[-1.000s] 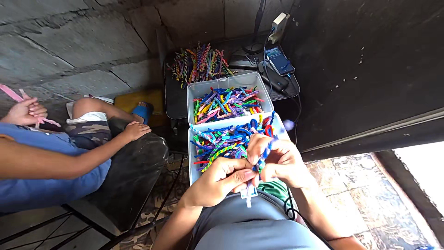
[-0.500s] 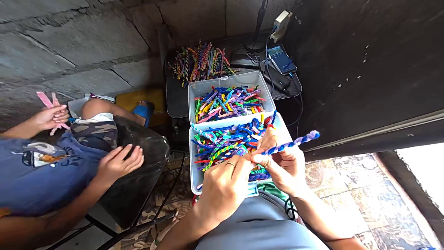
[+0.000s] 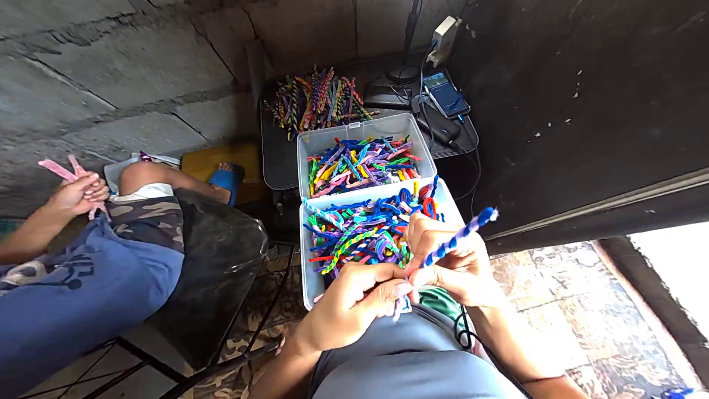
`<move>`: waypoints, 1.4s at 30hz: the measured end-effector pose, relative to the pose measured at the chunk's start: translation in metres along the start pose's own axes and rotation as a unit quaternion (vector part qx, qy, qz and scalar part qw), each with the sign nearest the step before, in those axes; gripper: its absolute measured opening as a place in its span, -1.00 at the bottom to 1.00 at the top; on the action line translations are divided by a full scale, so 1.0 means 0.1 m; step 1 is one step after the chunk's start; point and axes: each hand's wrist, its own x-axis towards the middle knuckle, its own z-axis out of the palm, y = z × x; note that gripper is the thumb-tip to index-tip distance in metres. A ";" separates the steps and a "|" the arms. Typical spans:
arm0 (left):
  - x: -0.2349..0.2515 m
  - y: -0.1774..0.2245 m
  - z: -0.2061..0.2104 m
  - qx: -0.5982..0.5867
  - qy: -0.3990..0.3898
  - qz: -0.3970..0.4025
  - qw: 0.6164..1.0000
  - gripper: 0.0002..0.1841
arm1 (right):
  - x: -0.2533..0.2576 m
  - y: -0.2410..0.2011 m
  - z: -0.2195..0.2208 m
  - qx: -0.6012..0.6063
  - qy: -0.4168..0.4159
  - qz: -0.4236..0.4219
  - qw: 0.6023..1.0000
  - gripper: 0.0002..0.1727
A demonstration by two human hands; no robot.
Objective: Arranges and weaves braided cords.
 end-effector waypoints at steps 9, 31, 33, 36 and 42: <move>0.05 0.01 0.04 0.039 0.045 0.008 0.998 -0.73 | 0.02 0.02 -0.07 0.073 -0.015 0.068 0.995 -0.83; 0.11 0.03 -0.06 -0.347 -0.083 -0.114 0.927 -0.77 | 0.04 0.10 -0.07 0.171 -0.046 0.043 0.983 -0.86; 0.10 0.01 -0.03 -0.364 -0.093 -0.123 0.918 -0.77 | 0.03 0.10 -0.06 0.144 -0.029 0.032 0.989 -0.93; 0.09 0.00 0.01 -0.291 -0.048 -0.095 0.951 -0.76 | 0.01 0.07 -0.04 0.091 0.014 0.032 0.995 -0.95; 0.07 -0.10 0.20 0.413 0.190 0.065 0.888 -0.70 | 0.00 0.00 0.14 -0.097 0.141 0.076 0.982 -0.82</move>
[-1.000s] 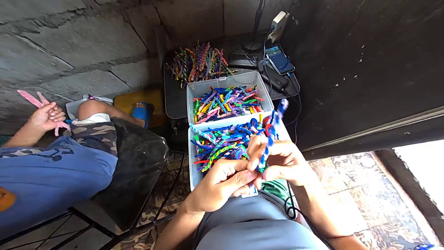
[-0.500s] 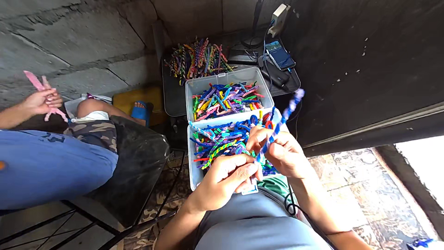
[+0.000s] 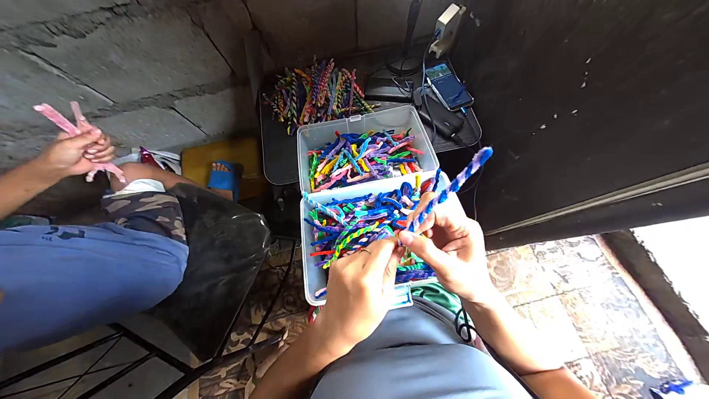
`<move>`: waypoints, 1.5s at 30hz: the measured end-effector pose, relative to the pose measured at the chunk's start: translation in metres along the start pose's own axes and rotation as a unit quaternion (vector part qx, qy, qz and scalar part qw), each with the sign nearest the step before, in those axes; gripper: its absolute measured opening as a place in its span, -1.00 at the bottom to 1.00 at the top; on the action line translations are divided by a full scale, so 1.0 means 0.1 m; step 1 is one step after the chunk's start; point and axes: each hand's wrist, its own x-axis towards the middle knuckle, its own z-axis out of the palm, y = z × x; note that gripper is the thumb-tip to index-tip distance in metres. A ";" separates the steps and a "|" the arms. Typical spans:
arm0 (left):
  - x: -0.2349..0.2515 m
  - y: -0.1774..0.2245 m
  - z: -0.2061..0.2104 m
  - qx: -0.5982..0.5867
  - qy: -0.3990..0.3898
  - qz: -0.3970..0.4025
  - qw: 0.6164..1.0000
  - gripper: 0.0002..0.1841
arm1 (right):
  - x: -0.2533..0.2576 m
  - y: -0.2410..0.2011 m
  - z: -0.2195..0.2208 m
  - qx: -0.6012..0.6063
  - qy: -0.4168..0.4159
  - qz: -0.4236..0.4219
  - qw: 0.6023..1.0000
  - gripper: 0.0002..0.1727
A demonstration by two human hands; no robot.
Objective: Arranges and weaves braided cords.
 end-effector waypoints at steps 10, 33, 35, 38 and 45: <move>0.11 -0.13 -0.23 -0.638 -0.246 -0.191 0.704 -0.76 | 0.09 0.09 -0.12 0.251 -0.210 0.013 0.945 -0.86; -0.01 -0.07 -0.28 -0.599 -0.194 -0.185 0.754 -0.72 | 0.10 0.08 -0.07 0.251 -0.222 0.024 0.942 -0.84; -0.03 -0.07 -0.28 -0.637 -0.203 -0.196 0.717 -0.73 | 0.10 0.09 -0.05 0.283 -0.234 0.017 0.930 -0.86; -0.04 -0.05 -0.27 -0.626 -0.198 -0.201 0.727 -0.71 | 0.09 0.11 -0.02 0.291 -0.213 0.015 0.933 -0.92; -0.03 -0.01 -0.28 -0.476 -0.153 -0.169 0.849 -0.71 | 0.04 0.07 0.05 0.187 -0.117 0.037 0.975 -0.84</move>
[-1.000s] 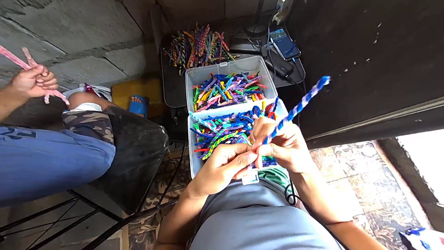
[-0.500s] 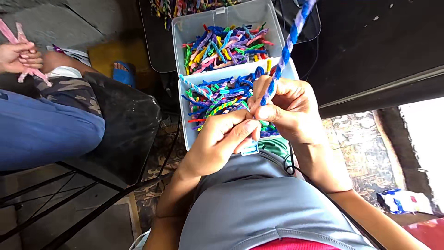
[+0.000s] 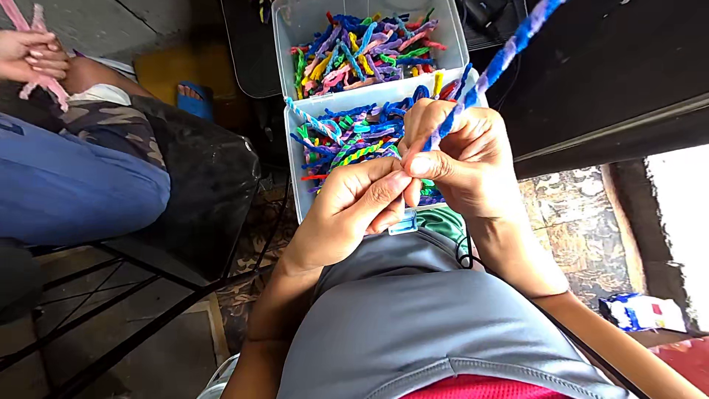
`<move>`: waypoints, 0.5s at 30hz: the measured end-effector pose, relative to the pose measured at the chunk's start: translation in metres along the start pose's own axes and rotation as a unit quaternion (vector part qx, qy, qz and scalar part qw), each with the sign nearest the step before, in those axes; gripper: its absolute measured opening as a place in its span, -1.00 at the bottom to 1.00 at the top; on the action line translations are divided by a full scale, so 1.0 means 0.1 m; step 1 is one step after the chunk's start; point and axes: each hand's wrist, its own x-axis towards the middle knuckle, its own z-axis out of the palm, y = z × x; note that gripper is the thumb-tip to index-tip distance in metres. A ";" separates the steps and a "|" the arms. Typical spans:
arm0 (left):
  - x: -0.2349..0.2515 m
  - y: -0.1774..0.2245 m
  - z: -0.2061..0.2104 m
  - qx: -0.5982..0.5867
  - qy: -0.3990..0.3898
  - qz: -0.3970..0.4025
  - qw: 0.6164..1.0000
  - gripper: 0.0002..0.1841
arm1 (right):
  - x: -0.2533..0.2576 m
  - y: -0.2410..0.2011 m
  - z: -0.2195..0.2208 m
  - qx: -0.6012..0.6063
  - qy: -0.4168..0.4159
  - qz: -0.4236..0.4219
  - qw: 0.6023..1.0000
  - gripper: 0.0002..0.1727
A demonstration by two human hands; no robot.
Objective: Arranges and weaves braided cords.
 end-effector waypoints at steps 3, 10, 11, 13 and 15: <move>-0.03 0.00 0.03 0.062 0.013 0.024 0.998 -0.77 | 0.00 -0.02 0.04 -0.023 0.017 -0.003 1.000 -0.79; -0.07 -0.02 0.03 0.078 0.016 0.032 0.996 -0.77 | 0.02 -0.06 -0.01 -0.032 -0.036 0.020 0.999 -0.82; -0.07 -0.02 0.02 0.080 0.017 0.032 0.996 -0.76 | 0.02 -0.06 -0.01 -0.031 -0.038 0.019 0.999 -0.83; -0.07 -0.02 0.01 0.069 0.007 0.025 0.997 -0.77 | 0.02 -0.04 -0.03 -0.027 -0.048 0.010 0.998 -0.84; -0.07 -0.01 -0.01 -0.016 -0.024 -0.005 1.000 -0.76 | 0.03 -0.03 -0.07 -0.007 -0.083 -0.007 0.997 -0.90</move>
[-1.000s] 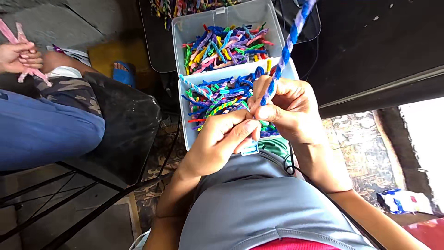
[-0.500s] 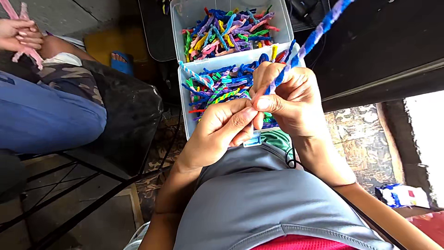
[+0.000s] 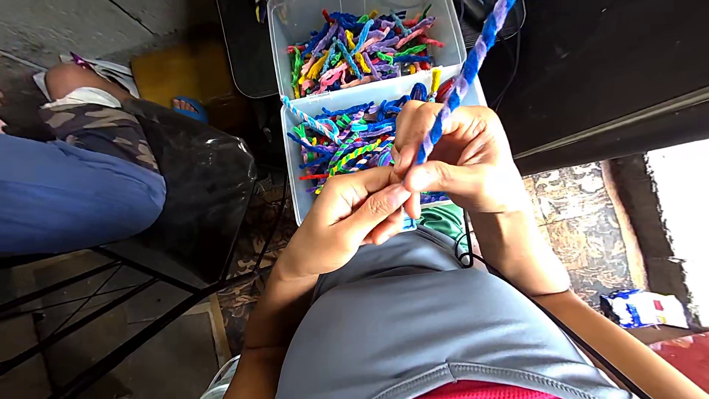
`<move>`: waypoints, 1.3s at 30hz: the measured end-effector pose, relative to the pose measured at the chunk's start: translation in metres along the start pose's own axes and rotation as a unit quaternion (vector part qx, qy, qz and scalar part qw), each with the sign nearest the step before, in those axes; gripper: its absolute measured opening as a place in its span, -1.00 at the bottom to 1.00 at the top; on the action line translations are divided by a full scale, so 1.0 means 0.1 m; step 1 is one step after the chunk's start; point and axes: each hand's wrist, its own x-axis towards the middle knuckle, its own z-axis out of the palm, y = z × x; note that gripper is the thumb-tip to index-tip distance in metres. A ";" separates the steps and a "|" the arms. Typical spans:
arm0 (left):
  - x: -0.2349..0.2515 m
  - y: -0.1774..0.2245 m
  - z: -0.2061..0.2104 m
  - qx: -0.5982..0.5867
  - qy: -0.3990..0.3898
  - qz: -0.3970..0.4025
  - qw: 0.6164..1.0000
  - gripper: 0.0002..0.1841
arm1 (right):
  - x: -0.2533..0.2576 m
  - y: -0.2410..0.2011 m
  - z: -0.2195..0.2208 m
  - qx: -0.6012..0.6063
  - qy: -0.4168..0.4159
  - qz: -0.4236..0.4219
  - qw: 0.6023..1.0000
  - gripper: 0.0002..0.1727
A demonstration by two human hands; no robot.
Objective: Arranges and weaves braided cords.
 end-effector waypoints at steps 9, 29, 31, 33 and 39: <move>0.04 -0.08 0.02 -0.173 -0.059 -0.036 0.983 -0.75 | -0.01 0.00 -0.03 0.021 -0.010 -0.042 0.999 -0.97; 0.09 -0.20 -0.01 -0.184 0.018 -0.074 0.980 -0.63 | 0.02 0.15 -0.16 0.016 -0.003 0.036 0.999 -0.86; 0.09 -0.21 0.00 -0.066 0.046 -0.048 0.996 -0.65 | 0.03 0.15 -0.15 -0.025 0.029 0.047 0.998 -0.82; 0.10 -0.22 0.00 0.097 0.079 -0.017 0.992 -0.70 | 0.02 0.15 -0.13 -0.070 0.055 0.061 0.994 -0.80; 0.12 -0.22 -0.15 0.016 0.030 -0.020 0.999 -0.68 | 0.02 0.17 -0.07 -0.010 0.065 0.077 0.995 -0.75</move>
